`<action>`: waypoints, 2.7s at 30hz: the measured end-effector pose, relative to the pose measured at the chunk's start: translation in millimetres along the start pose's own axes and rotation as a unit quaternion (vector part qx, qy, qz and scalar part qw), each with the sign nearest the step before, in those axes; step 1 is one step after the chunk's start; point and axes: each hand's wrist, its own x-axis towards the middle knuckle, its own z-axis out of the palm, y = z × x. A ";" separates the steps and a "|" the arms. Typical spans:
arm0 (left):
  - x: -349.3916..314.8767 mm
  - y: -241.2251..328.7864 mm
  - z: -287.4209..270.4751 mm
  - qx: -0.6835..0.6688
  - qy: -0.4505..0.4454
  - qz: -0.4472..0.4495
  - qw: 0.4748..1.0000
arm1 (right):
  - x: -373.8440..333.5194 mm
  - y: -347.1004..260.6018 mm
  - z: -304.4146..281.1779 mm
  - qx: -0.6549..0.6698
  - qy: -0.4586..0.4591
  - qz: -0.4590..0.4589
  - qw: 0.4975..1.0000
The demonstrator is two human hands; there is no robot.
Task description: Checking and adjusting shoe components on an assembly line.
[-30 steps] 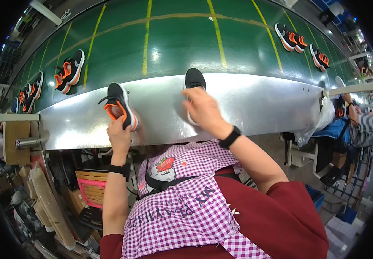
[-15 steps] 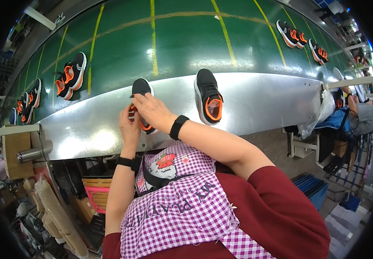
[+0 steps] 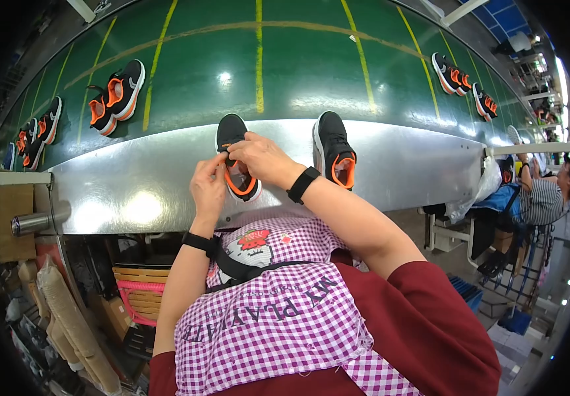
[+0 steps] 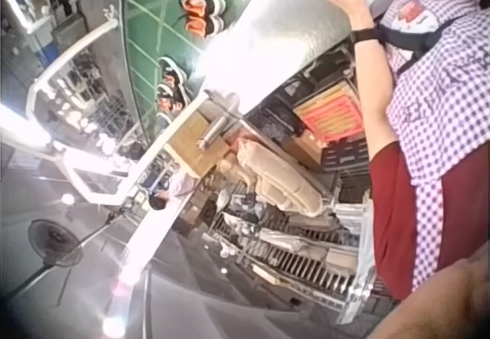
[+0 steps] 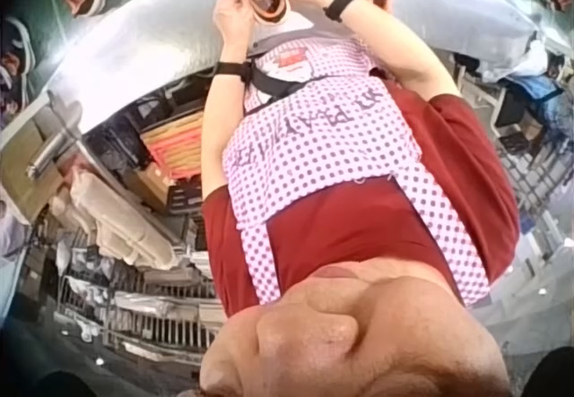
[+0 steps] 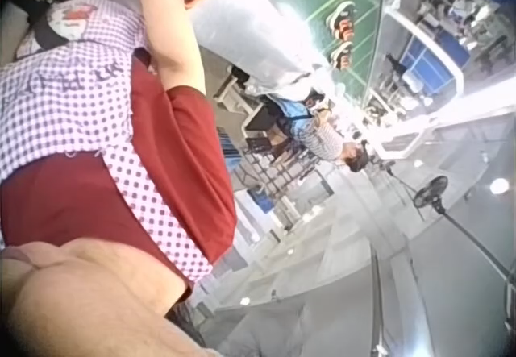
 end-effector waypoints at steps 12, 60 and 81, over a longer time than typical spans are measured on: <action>9.2 -3.2 -7.7 0.107 -0.045 0.092 0.989 | -2.7 -4.0 9.1 -0.038 0.026 0.020 0.999; -5.4 94.1 -56.9 -0.185 -0.241 -0.119 0.945 | 6.0 -19.9 -101.0 0.313 0.162 0.324 0.878; 4.7 137.1 -96.8 -0.178 -0.307 -0.121 0.927 | 58.2 -31.3 -83.6 0.254 0.090 0.269 0.925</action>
